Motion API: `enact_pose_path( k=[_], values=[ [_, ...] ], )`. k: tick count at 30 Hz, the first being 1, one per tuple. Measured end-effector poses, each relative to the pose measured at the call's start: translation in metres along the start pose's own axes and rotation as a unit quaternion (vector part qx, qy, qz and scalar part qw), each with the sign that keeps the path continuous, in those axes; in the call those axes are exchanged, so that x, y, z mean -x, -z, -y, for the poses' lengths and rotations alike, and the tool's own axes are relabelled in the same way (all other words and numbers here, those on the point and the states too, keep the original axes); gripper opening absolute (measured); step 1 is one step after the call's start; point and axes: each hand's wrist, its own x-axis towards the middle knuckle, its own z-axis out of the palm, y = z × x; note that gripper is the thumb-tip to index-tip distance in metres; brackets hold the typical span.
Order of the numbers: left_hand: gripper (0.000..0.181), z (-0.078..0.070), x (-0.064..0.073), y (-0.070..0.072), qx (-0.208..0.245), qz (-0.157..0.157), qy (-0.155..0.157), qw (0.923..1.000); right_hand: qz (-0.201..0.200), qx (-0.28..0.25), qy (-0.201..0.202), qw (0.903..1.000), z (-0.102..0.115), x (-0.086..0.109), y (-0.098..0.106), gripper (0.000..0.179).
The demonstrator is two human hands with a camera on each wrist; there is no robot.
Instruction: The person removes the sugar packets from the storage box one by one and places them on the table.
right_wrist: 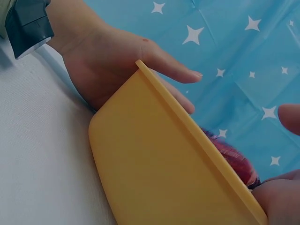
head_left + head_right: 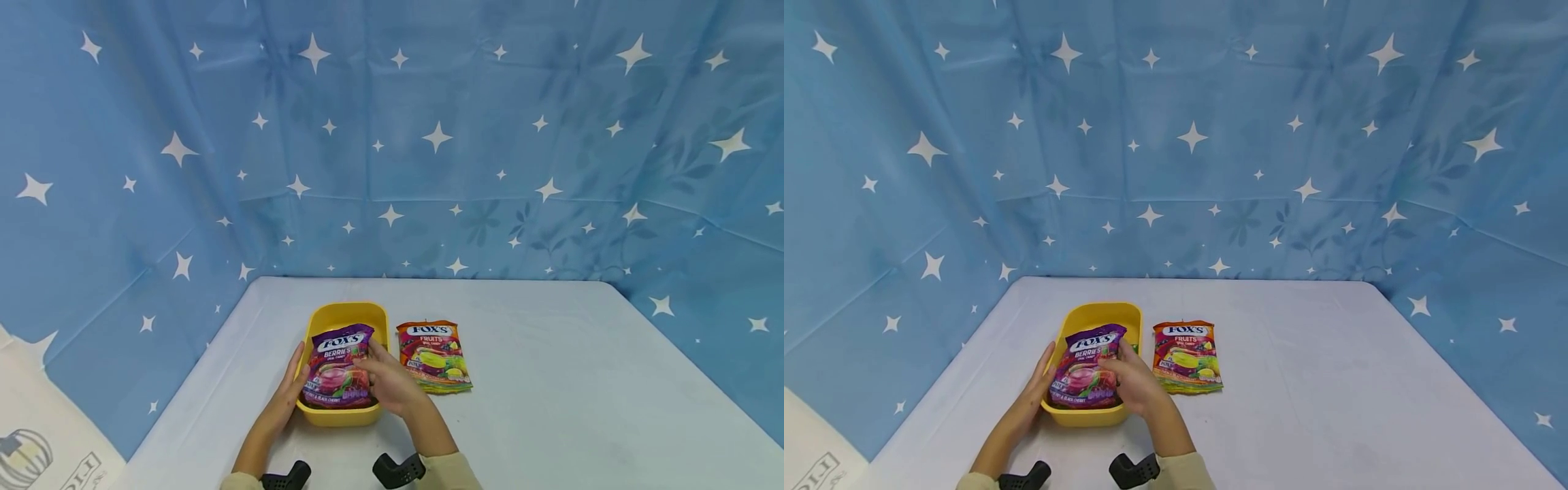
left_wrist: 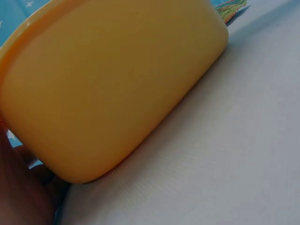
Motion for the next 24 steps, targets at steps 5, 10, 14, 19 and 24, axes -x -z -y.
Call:
enact_pose_path(
  k=[5, 10, 14, 19, 24],
  values=[
    [0.061, 0.0007, -0.0002, -0.0004, 0.003, -0.001, 0.002, 1.0, 0.008, 0.009, 0.004, 0.9999, -0.0015, -0.0028, 0.0015, 0.075],
    [0.061, 0.0, -0.0012, -0.0007, 0.005, 0.0, -0.002, 1.0, 0.002, 0.027, -0.004, 0.9996, -0.001, -0.0039, 0.001, 0.07],
    [0.06, -0.0003, -0.0013, -0.0011, 0.002, 0.004, -0.004, 1.0, -0.001, 0.058, -0.014, 0.9982, 0.0005, -0.0025, -0.0001, 0.069],
    [0.061, -0.0004, -0.0007, -0.0011, 0.006, 0.005, -0.001, 1.0, -0.013, 0.112, -0.011, 0.9935, 0.0015, -0.0005, -0.0018, 0.07],
    [0.061, -0.0006, -0.002, -0.0001, 0.009, 0.005, 0.0, 0.9999, -0.033, 0.109, 0.001, 0.9935, 0.0007, -0.0016, -0.0022, 0.073]
  ],
)
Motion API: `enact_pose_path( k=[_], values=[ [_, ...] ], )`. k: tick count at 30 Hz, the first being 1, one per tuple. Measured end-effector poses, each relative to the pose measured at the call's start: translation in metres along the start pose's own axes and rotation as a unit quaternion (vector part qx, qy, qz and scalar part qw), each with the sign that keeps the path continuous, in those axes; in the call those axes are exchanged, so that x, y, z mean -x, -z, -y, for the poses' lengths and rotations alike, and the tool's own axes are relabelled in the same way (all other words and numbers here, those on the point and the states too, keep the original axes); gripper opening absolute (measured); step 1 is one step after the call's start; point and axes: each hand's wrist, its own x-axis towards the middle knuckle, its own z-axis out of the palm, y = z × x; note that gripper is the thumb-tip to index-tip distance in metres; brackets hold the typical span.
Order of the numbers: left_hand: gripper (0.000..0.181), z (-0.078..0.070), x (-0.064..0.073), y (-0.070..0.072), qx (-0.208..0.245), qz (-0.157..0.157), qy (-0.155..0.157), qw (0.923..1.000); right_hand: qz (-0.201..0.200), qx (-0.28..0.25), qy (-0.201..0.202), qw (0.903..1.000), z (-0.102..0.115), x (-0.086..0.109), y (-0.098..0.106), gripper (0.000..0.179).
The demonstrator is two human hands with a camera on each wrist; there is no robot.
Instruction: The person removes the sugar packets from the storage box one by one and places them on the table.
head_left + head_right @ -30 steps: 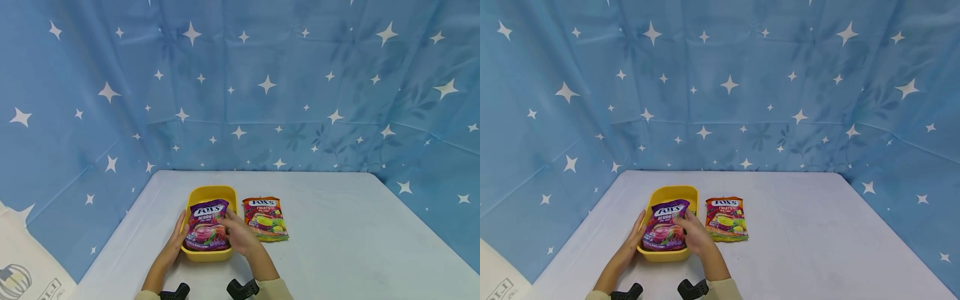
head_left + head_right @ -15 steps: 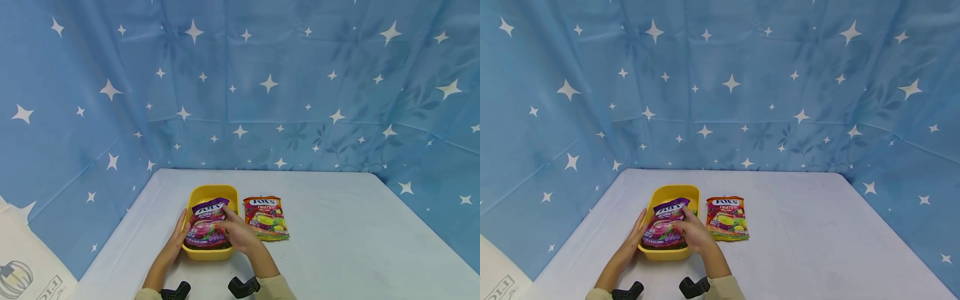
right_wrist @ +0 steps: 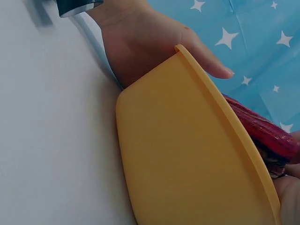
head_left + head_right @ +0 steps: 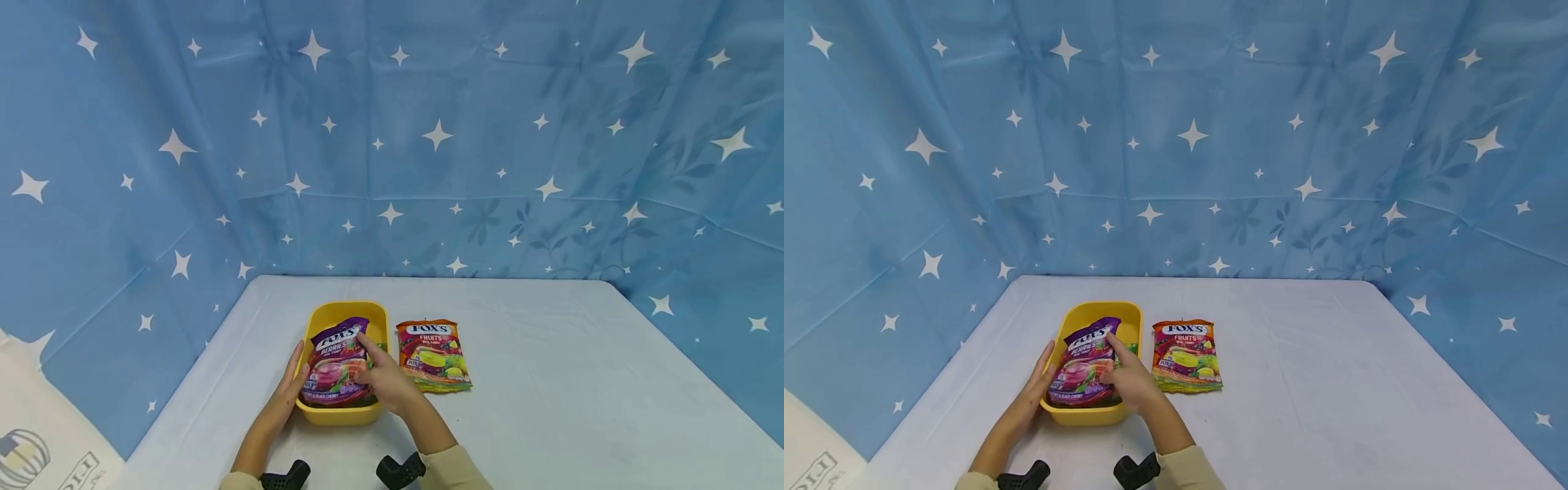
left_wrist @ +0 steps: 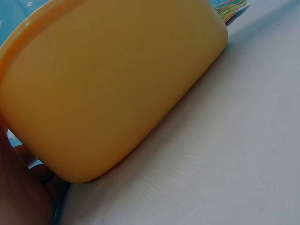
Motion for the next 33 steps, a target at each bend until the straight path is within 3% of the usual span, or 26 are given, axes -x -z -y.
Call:
enact_pose_path(
  k=[10, 16, 22, 27, 33],
  values=[
    [0.061, 0.001, -0.002, 0.002, -0.002, 0.007, -0.019, 0.9998, -0.015, -0.089, 0.017, 0.9958, -0.002, 0.002, 0.002, 0.075],
    [0.059, 0.001, 0.0, 0.002, -0.002, 0.013, -0.024, 0.9996, -0.004, -0.132, 0.023, 0.991, 0.002, 0.002, 0.006, 0.076],
    [0.059, 0.001, 0.002, 0.002, 0.001, 0.014, -0.021, 0.9997, 0.021, -0.14, 0.032, 0.9894, 0.004, 0.004, 0.016, 0.078],
    [0.058, 0.002, 0.002, 0.002, 0.0, 0.018, -0.024, 0.9995, 0.021, -0.139, 0.051, 0.9887, 0.01, 0.014, 0.043, 0.079],
    [0.058, 0.002, 0.003, 0.004, 0.003, 0.023, -0.034, 0.9992, -0.001, -0.14, 0.068, 0.9878, 0.02, 0.033, 0.096, 0.078]
  ],
)
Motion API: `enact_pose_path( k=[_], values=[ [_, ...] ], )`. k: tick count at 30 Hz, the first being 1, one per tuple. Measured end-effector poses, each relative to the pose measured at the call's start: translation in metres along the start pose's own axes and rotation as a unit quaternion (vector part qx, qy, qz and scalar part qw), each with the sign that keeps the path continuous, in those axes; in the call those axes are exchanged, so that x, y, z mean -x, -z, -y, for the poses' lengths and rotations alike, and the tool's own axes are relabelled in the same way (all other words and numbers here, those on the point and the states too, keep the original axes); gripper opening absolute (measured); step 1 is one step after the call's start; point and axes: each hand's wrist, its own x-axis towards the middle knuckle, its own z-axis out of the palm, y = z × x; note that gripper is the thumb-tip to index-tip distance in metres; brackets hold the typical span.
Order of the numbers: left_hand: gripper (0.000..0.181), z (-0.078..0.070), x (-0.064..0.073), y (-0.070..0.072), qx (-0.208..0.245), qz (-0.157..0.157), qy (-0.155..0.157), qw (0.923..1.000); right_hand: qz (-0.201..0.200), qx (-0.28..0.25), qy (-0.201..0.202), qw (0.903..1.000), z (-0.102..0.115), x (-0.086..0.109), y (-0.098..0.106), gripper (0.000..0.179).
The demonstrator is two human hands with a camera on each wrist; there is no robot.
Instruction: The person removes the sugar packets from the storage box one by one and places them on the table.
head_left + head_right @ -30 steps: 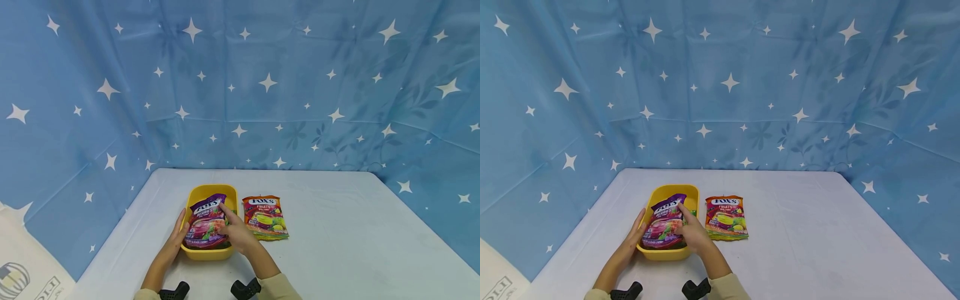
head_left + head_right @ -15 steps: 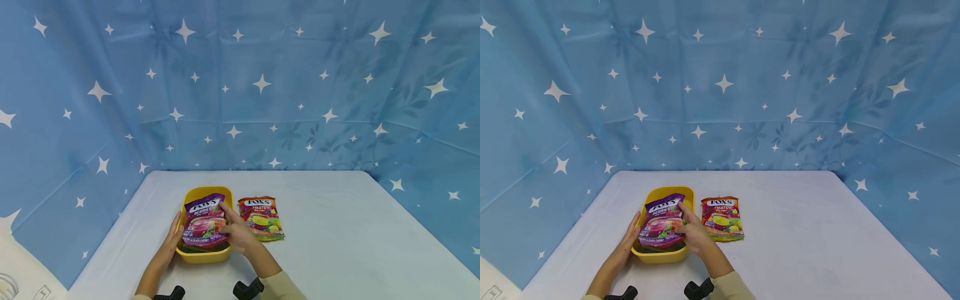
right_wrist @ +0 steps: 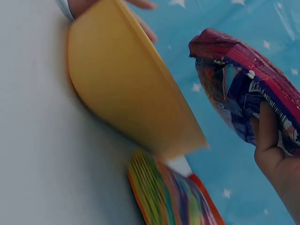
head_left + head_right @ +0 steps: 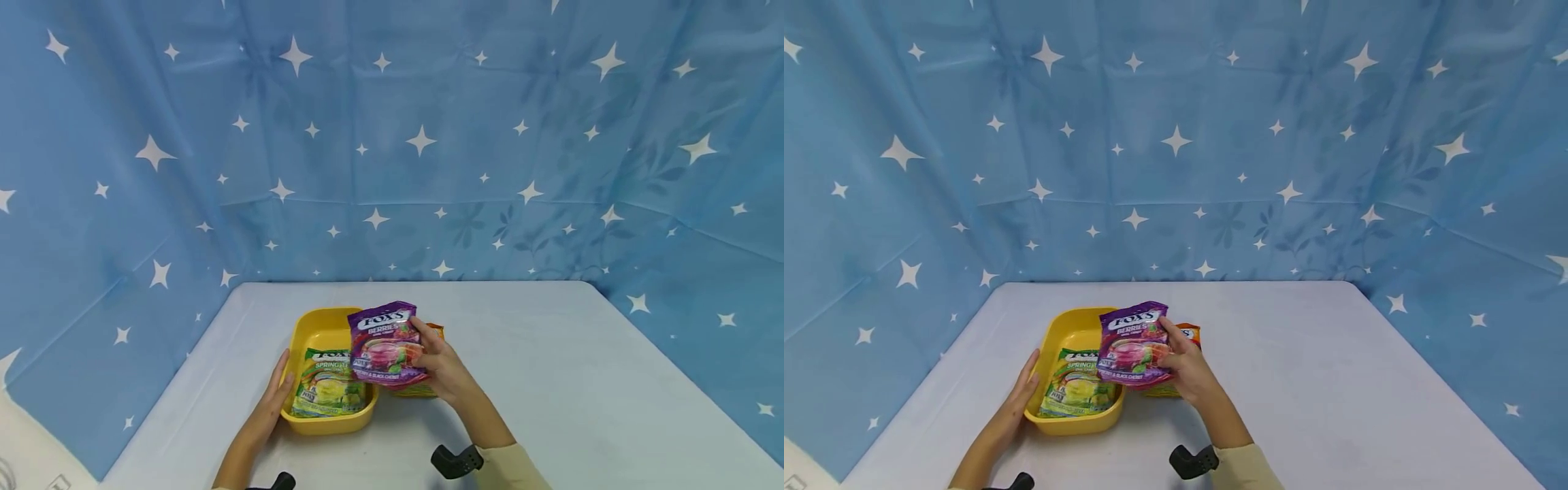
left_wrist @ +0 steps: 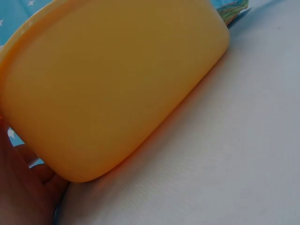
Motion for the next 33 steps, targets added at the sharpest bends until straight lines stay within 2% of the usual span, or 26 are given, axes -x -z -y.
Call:
enact_pose_path(
  k=[3, 9, 17, 20, 24, 27, 33],
  values=[
    [0.058, 0.0, 0.0, 0.0, 0.004, 0.003, -0.002, 1.0, -0.016, 0.004, 0.011, 0.9998, 0.011, 0.011, 0.026, 0.078],
    [0.059, 0.001, 0.001, 0.002, 0.003, -0.003, 0.007, 1.0, -0.022, 0.011, 0.037, 0.999, 0.024, 0.029, 0.072, 0.079],
    [0.058, 0.0, -0.001, 0.0, 0.0, -0.001, 0.008, 1.0, -0.023, 0.05, 0.04, 0.9977, 0.04, 0.046, 0.12, 0.08],
    [0.058, -0.001, 0.0, -0.001, 0.0, -0.001, 0.01, 1.0, -0.023, 0.054, 0.035, 0.9977, 0.04, 0.052, 0.133, 0.08],
    [0.058, 0.0, 0.0, 0.0, 0.0, 0.001, 0.007, 1.0, -0.052, 0.043, 0.017, 0.9976, 0.032, 0.056, 0.146, 0.079],
    [0.057, 0.001, -0.001, 0.0, 0.002, 0.002, 0.008, 1.0, -0.073, 0.041, 0.007, 0.9965, 0.023, 0.054, 0.152, 0.078],
    [0.056, -0.001, 0.0, -0.001, 0.002, -0.002, -0.003, 1.0, -0.08, 0.048, 0.008, 0.9956, 0.015, 0.049, 0.169, 0.074]
  ],
)
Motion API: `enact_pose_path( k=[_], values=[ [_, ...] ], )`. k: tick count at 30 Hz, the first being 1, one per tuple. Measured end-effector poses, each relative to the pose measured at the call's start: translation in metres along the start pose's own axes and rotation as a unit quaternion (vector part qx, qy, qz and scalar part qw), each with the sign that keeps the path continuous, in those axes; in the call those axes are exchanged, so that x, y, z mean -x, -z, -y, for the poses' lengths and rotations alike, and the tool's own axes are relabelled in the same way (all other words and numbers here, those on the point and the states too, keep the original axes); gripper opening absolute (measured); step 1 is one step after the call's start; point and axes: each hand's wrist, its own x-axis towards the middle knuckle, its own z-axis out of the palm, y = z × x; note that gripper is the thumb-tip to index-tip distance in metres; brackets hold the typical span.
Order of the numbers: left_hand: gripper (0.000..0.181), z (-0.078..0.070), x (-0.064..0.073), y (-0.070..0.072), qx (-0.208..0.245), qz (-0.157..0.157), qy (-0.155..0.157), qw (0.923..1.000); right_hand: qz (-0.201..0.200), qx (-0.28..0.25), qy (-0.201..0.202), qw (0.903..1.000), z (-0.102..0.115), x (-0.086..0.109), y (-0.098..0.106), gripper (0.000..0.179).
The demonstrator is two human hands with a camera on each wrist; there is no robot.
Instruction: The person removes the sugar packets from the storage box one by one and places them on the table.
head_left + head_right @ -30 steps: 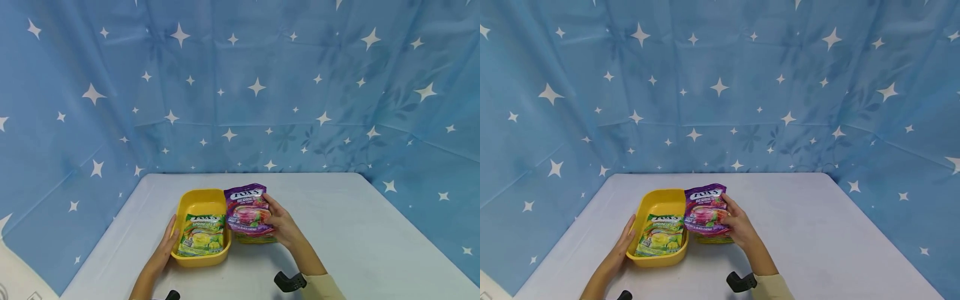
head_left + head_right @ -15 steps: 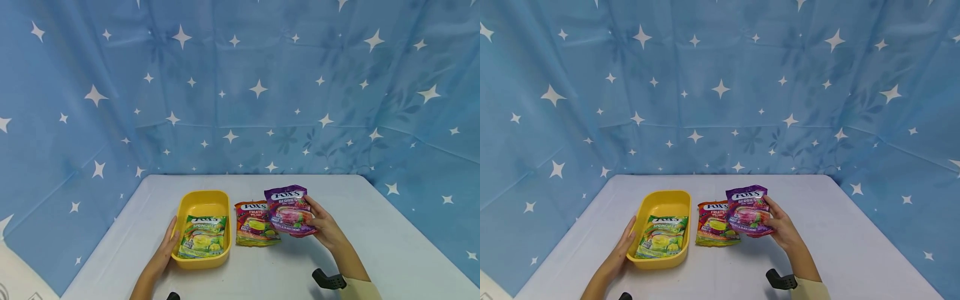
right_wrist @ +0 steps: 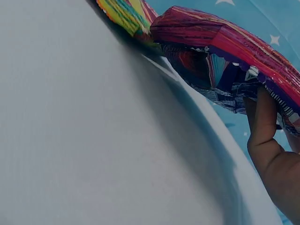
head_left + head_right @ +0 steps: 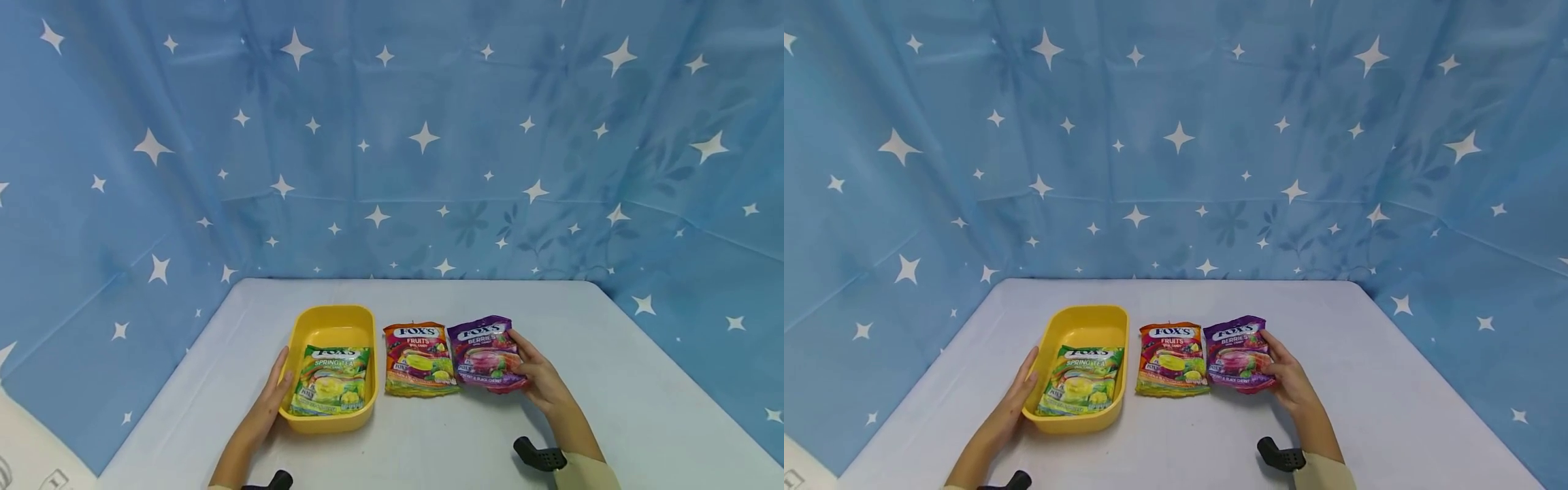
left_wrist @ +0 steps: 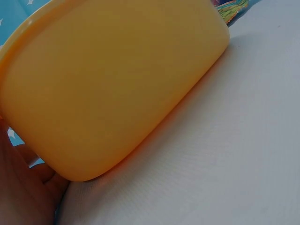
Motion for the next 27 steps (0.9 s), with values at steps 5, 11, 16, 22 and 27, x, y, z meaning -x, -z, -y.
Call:
enact_pose_path(
  k=[5, 11, 16, 22, 27],
  values=[
    [0.056, -0.002, -0.001, 0.001, -0.002, -0.001, -0.008, 1.0, -0.006, 0.015, 0.012, 0.9998, -0.003, -0.003, 0.01, 0.073],
    [0.057, -0.002, -0.002, 0.004, -0.005, -0.006, -0.003, 1.0, -0.02, 0.015, 0.004, 0.9997, -0.003, -0.008, 0.014, 0.072],
    [0.057, -0.001, 0.0, 0.004, -0.006, -0.007, -0.007, 0.9999, -0.032, 0.047, -0.009, 0.9983, -0.002, -0.009, 0.013, 0.072],
    [0.057, -0.001, 0.001, 0.003, -0.007, -0.007, 0.003, 0.9999, -0.05, 0.09, -0.037, 0.994, 0.0, -0.007, 0.012, 0.071],
    [0.057, -0.001, 0.0, 0.0, -0.001, -0.003, -0.002, 1.0, -0.074, 0.15, -0.067, 0.9836, 0.001, -0.003, 0.013, 0.069]
  ],
)
